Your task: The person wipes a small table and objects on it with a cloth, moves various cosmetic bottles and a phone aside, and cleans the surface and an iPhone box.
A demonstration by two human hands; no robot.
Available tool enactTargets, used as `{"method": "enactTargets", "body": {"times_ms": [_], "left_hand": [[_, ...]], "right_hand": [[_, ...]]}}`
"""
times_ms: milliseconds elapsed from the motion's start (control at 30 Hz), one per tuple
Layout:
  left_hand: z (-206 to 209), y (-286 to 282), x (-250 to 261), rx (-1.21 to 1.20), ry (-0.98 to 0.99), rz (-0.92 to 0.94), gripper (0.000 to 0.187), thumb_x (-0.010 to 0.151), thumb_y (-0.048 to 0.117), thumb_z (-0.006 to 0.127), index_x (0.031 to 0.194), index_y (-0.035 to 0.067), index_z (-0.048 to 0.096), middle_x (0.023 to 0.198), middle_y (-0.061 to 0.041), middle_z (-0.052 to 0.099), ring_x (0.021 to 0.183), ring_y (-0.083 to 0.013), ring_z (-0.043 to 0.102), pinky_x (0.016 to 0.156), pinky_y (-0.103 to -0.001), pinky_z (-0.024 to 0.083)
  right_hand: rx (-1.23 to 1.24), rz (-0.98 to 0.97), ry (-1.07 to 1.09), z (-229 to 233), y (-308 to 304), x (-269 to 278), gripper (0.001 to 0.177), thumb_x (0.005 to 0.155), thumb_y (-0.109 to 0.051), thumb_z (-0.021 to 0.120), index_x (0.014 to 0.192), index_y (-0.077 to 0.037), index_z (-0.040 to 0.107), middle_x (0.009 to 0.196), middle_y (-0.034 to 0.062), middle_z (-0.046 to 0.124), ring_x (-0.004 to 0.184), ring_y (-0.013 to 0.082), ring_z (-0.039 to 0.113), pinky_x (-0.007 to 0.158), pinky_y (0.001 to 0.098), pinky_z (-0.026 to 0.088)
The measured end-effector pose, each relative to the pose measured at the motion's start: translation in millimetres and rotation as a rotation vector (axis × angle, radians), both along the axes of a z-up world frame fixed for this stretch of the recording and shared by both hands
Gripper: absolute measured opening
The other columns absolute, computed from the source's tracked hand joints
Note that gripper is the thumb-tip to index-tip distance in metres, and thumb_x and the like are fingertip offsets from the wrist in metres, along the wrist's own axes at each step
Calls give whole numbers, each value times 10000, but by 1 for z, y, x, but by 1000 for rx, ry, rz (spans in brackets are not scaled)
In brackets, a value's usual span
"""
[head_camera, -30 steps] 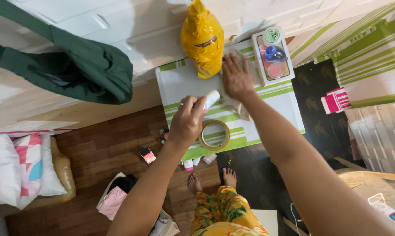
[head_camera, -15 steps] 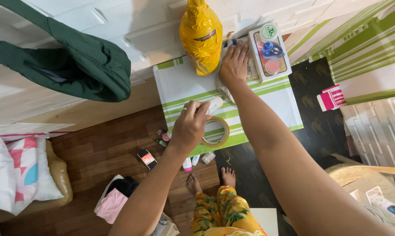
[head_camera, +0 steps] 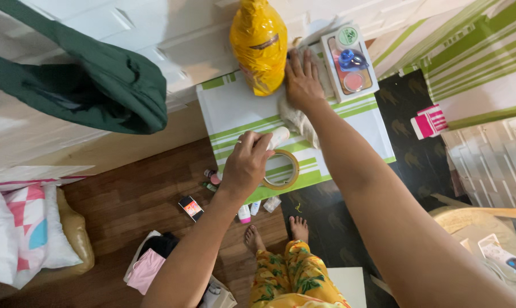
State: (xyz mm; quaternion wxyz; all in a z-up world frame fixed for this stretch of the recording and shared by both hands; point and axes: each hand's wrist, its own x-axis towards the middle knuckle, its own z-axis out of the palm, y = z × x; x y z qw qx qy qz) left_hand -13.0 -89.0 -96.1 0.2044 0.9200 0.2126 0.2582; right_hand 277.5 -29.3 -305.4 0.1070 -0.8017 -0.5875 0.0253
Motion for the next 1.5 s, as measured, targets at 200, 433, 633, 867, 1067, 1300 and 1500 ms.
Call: {"method": "enactTargets", "body": {"times_ms": [200,433,633,867,1067,1300,1500], "left_hand": [[0,-3,17,8,-19,-38,385,887,55,760,1252,23,644,1049,-118,592,937,-300,640,797,-401,540],[9,10,61,87,-94,-30,410,903,12,740,1289,34,606,1134,-148,583,1023,-338,607,881,-438,525],[-30,36,130,152,39,-46,280,889,-13,692,1142,26,581,1140,-175,539,1052,-378,574,888,-446,525],[-97,85,202,352,261,34,263,875,24,656,1129,43,592,1185,-180,562,1045,-375,616,877,-434,545],[-95,101,232,405,252,143,313,865,87,688,1138,-13,572,1274,-243,535,982,-409,633,834,-449,564],[-61,57,220,589,99,269,612,777,90,699,1358,39,512,1470,-222,387,1286,-469,535,1042,-496,493],[-66,33,252,63,-1,-46,581,946,96,733,1464,38,476,1406,-188,500,1220,-380,569,981,-487,497]], "right_hand": [[136,-290,1,3,-18,-28,676,1038,-373,518,1559,33,375,1672,283,203,1538,521,120,1243,642,114],[68,-182,139,62,-123,-67,924,848,-537,661,1510,48,390,1630,287,215,1519,493,131,1220,591,131],[126,-56,97,58,-217,-37,756,980,-481,612,1554,-16,451,1720,197,246,1612,405,147,1289,525,138],[45,-360,96,80,-216,-48,893,843,-569,674,1495,4,464,1601,184,326,1491,434,176,1217,581,151],[54,116,262,60,-236,-4,728,929,-533,595,1526,-125,515,1697,103,348,1605,289,205,1291,556,168],[-325,-144,-18,109,-235,-38,1133,782,-833,545,1573,-58,306,1665,195,134,1524,411,40,1191,591,59],[-49,105,58,93,-255,-14,1070,781,-813,541,1556,-96,371,1677,148,167,1548,358,68,1211,627,71]]}}
